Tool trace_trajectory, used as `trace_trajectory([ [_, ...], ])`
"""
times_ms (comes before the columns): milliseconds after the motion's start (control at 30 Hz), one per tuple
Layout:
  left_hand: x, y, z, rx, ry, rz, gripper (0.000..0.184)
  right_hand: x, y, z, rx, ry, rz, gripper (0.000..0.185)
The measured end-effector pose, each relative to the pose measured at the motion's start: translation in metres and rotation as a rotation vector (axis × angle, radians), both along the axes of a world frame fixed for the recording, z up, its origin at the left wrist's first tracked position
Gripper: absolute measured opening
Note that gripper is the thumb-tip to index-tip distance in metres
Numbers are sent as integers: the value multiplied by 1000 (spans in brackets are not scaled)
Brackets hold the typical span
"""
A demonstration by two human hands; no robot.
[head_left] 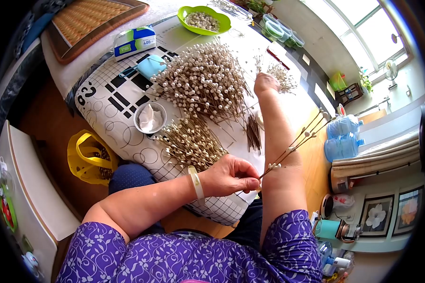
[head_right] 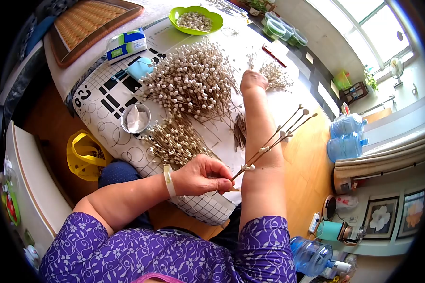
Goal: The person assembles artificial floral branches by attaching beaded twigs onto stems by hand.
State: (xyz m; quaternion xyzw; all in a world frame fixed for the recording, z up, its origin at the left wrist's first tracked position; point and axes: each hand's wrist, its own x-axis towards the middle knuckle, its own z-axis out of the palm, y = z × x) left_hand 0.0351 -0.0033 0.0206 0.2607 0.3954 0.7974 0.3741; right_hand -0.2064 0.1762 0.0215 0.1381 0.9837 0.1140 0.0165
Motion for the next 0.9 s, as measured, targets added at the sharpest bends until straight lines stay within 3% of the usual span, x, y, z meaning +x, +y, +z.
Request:
trace_trajectory([
  [67, 0, -1, -1, -27, 12, -5, 10, -1, 17, 2, -28, 324, 151, 14],
  [133, -1, 2, -3, -52, 30, -6, 10, 15, 14, 28, -341, 422, 181, 18],
  [200, 4, 3, -7, -29, 152, 6, 11, 17, 29, 25, -635, 765, 413, 17],
  [267, 16, 3, 0, -67, 116, -67, 10, 52, 19, 40, -1361, 750, 496, 11],
  [333, 32, 10, -7, -37, 334, -48, 11, 112, 5, 50, -1456, 550, 438, 7],
  [367, 40, 12, -6, -11, 348, -91, 12, 141, 4, 50, -1261, 454, 538, 9],
  [467, 59, 14, -7, -72, 363, -246, 10, 216, 2, 24, -1301, 220, 393, 10],
  [500, 64, 14, -9, -74, 356, -256, 10, 238, -1, 21, -1305, 126, 221, 11],
  [600, 75, 19, -16, -114, 315, -291, 10, 270, 13, -7, -1023, 91, 157, 12],
  [800, 85, 26, -22, -154, 388, -313, 13, 281, 11, -27, -783, 106, 139, 17],
  [867, 85, 29, -26, -145, 375, -319, 14, 281, -1, -22, -572, 388, 361, 12],
  [900, 85, 29, -27, -128, 359, -327, 14, 278, -7, -22, -722, 431, 438, 8],
])
